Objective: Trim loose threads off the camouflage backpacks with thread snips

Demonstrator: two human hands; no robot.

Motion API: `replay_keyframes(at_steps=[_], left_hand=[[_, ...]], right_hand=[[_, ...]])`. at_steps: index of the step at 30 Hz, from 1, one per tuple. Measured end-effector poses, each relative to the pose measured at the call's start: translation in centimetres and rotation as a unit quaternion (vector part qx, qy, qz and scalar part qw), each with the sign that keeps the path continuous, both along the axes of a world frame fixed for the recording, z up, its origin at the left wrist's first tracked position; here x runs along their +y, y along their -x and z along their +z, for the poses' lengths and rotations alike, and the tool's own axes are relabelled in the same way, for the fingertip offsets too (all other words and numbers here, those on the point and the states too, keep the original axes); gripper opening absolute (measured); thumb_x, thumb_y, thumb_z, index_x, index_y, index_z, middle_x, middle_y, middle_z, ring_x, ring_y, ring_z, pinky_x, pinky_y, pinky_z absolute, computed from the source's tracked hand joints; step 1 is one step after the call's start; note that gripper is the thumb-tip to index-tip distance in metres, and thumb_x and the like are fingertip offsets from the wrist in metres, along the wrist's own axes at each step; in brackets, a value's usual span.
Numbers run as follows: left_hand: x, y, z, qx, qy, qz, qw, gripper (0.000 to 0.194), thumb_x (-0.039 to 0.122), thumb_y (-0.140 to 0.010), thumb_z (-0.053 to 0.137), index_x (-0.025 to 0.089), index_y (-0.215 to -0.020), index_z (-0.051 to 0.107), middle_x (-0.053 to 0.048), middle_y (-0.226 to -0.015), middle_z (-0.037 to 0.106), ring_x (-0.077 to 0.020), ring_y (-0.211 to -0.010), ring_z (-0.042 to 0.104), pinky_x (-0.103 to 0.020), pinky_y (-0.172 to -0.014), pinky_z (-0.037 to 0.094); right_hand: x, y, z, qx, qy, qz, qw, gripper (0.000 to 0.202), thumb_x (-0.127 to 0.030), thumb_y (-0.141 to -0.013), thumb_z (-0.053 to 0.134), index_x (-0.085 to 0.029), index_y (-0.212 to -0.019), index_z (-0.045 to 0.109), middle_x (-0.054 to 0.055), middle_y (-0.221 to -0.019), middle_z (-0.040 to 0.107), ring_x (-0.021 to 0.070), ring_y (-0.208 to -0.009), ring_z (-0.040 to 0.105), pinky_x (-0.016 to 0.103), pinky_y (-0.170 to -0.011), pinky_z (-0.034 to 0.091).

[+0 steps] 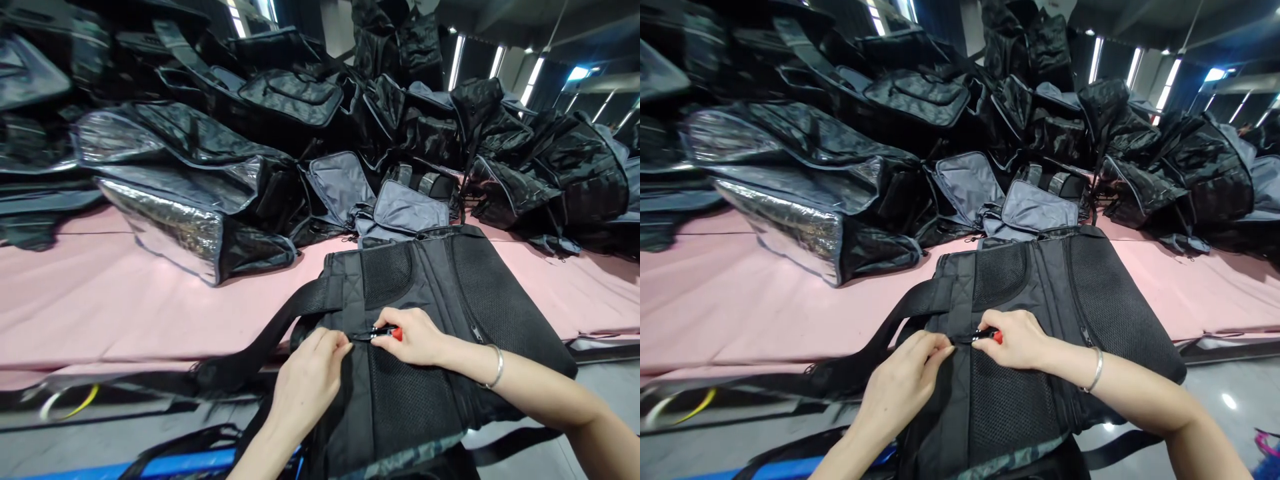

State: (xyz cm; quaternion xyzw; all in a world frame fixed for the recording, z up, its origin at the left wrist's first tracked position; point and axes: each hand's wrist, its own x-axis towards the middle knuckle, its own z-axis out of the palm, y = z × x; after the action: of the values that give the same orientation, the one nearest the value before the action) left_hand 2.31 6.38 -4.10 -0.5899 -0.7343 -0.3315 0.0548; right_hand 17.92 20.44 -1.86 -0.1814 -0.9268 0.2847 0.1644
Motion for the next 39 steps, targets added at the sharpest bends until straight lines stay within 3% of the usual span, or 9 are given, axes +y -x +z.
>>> replay_keyframes(at_steps=[7, 14, 22, 29, 32, 34, 36, 39], left_hand=[[-0.5, -0.1, -0.9, -0.081, -0.017, -0.010, 0.997, 0.022, 0.032, -0.089, 0.039, 0.021, -0.071, 0.046, 0.002, -0.067, 0.053, -0.0120, -0.058, 0.051, -0.022, -0.055, 0.041], [-0.5, -0.4, -0.6, -0.069, -0.019, -0.020, 0.997, 0.020, 0.027, -0.088, 0.036, 0.022, -0.070, 0.045, 0.001, -0.067, 0.053, -0.0130, -0.060, 0.051, -0.024, -0.058, 0.041], [-0.8, -0.4, -1.3, -0.075, -0.017, -0.036, 0.996, 0.019, 0.025, -0.089, 0.037, 0.021, -0.072, 0.045, 0.001, -0.071, 0.052, -0.0132, -0.065, 0.051, -0.025, -0.062, 0.040], [0.0, 1.3, 1.3, -0.224, -0.072, -0.041, 0.971, 0.029, 0.034, -0.088, 0.040, 0.021, -0.063, 0.043, 0.002, -0.061, 0.045, -0.0133, -0.059, 0.047, -0.026, -0.058, 0.041], [2.4, 3.5, 2.4, -0.159, -0.087, -0.027, 0.983, 0.025, 0.038, -0.086, 0.044, 0.020, -0.071, 0.053, -0.001, -0.070, 0.055, -0.0151, -0.066, 0.054, -0.027, -0.065, 0.046], [4.4, 5.1, 2.7, -0.061, -0.077, 0.003, 0.995, 0.028, 0.039, -0.083, 0.047, 0.018, -0.098, 0.058, -0.006, -0.095, 0.062, -0.0186, -0.081, 0.060, -0.031, -0.074, 0.049], [6.4, 6.4, 3.0, 0.061, -0.010, 0.015, 0.998, 0.036, 0.036, -0.084, 0.043, 0.017, -0.112, 0.057, -0.010, -0.109, 0.063, -0.0225, -0.089, 0.062, -0.034, -0.076, 0.050], [8.7, 7.0, 3.5, 0.202, 0.089, -0.004, 0.975, 0.027, 0.026, -0.083, 0.043, 0.017, -0.097, 0.065, -0.010, -0.096, 0.067, -0.0256, -0.086, 0.063, -0.035, -0.071, 0.049]], right_hand=[[-0.3, -0.3, 0.4, -0.038, -0.036, 0.052, 0.997, 0.022, -0.036, -0.078, 0.066, -0.021, -0.093, 0.062, -0.005, -0.063, 0.058, 0.0130, -0.061, 0.057, 0.021, -0.057, 0.031], [-0.4, 0.0, 0.2, -0.034, -0.039, 0.055, 0.997, 0.021, -0.037, -0.080, 0.065, -0.022, -0.093, 0.062, -0.004, -0.064, 0.060, 0.0133, -0.061, 0.058, 0.022, -0.057, 0.032], [-0.3, 0.0, -0.1, -0.021, -0.027, 0.068, 0.997, 0.013, -0.032, -0.080, 0.064, -0.021, -0.088, 0.063, -0.004, -0.064, 0.059, 0.0118, -0.060, 0.056, 0.021, -0.057, 0.033], [-0.5, 0.3, -0.3, 0.015, 0.053, 0.024, 0.998, 0.017, -0.032, -0.078, 0.066, -0.021, -0.089, 0.062, -0.004, -0.064, 0.058, 0.0109, -0.058, 0.054, 0.020, -0.059, 0.037], [-0.7, 0.3, -0.4, 0.069, 0.080, -0.019, 0.994, 0.019, -0.033, -0.078, 0.064, -0.020, -0.091, 0.059, -0.003, -0.069, 0.061, 0.0113, -0.060, 0.055, 0.021, -0.060, 0.040], [-0.8, 0.3, -0.4, 0.125, 0.097, -0.059, 0.986, 0.018, -0.033, -0.079, 0.061, -0.020, -0.091, 0.057, -0.001, -0.075, 0.063, 0.0115, -0.062, 0.057, 0.021, -0.061, 0.042], [-0.7, 0.4, -0.5, 0.174, 0.109, -0.086, 0.975, 0.017, -0.033, -0.080, 0.059, -0.020, -0.090, 0.055, -0.001, -0.079, 0.064, 0.0121, -0.065, 0.059, 0.022, -0.063, 0.044], [-0.4, 0.7, -0.5, 0.202, 0.121, -0.095, 0.967, 0.016, -0.033, -0.079, 0.059, -0.021, -0.089, 0.054, -0.001, -0.079, 0.064, 0.0132, -0.068, 0.061, 0.024, -0.065, 0.045]])
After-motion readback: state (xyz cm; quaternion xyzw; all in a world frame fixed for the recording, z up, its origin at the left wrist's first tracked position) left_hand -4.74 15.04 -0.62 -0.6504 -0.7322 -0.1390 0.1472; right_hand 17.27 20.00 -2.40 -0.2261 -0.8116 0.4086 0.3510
